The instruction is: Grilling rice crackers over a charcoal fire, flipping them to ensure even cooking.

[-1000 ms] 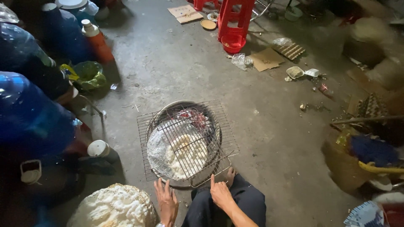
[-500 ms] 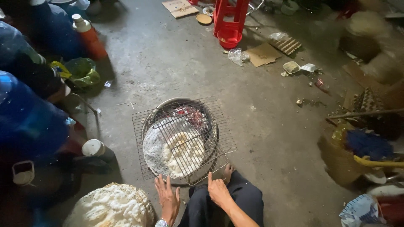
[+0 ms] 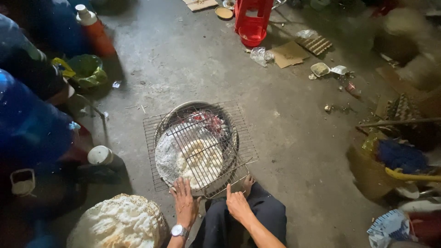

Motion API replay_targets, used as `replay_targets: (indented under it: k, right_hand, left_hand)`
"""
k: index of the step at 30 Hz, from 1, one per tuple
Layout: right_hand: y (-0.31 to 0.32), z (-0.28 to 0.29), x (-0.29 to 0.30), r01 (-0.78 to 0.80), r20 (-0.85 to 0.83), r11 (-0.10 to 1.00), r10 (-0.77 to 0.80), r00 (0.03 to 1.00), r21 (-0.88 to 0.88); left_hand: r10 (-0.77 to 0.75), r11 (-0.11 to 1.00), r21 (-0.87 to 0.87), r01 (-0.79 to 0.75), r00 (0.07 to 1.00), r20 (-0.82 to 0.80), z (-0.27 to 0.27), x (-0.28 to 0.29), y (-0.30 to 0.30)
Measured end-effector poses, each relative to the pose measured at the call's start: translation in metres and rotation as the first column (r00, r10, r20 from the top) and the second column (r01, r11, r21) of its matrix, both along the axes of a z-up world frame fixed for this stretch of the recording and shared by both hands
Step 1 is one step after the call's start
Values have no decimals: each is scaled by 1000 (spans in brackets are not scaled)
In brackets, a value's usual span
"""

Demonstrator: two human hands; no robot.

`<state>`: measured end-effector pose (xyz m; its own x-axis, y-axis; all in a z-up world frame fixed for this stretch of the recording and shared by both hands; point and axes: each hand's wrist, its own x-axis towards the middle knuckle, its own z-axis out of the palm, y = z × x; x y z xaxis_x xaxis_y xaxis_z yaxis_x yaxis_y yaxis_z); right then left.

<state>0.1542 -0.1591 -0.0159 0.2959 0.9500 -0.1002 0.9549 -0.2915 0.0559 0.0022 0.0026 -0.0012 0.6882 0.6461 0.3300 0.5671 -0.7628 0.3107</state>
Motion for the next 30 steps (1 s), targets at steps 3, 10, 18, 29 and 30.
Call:
replay_targets:
  k: [3,10,18,29,30]
  right_hand:
    - [0,3,-1,5,23,1000,-5,1000,-15]
    - [0,6,0,13,-47,1000,-12,999,25]
    - [-1,10,0,27,-69,999,-25,997,37]
    - [-6,109,15,-53,-166,970,94,982,236]
    - [-2,133,21,-50,-162,969,91,983,240]
  left_hand:
    - [-3,998,64,6,999,-47,0,3,4]
    - [-26,996,89,29,999,-39,-5,8,12]
    - [-27,995,91,31,999,-41,-14,15,20]
    - [-114,981,148,122,992,-61,15,32,31]
    - [-117,980,153,125,991,-57,29,35,36]
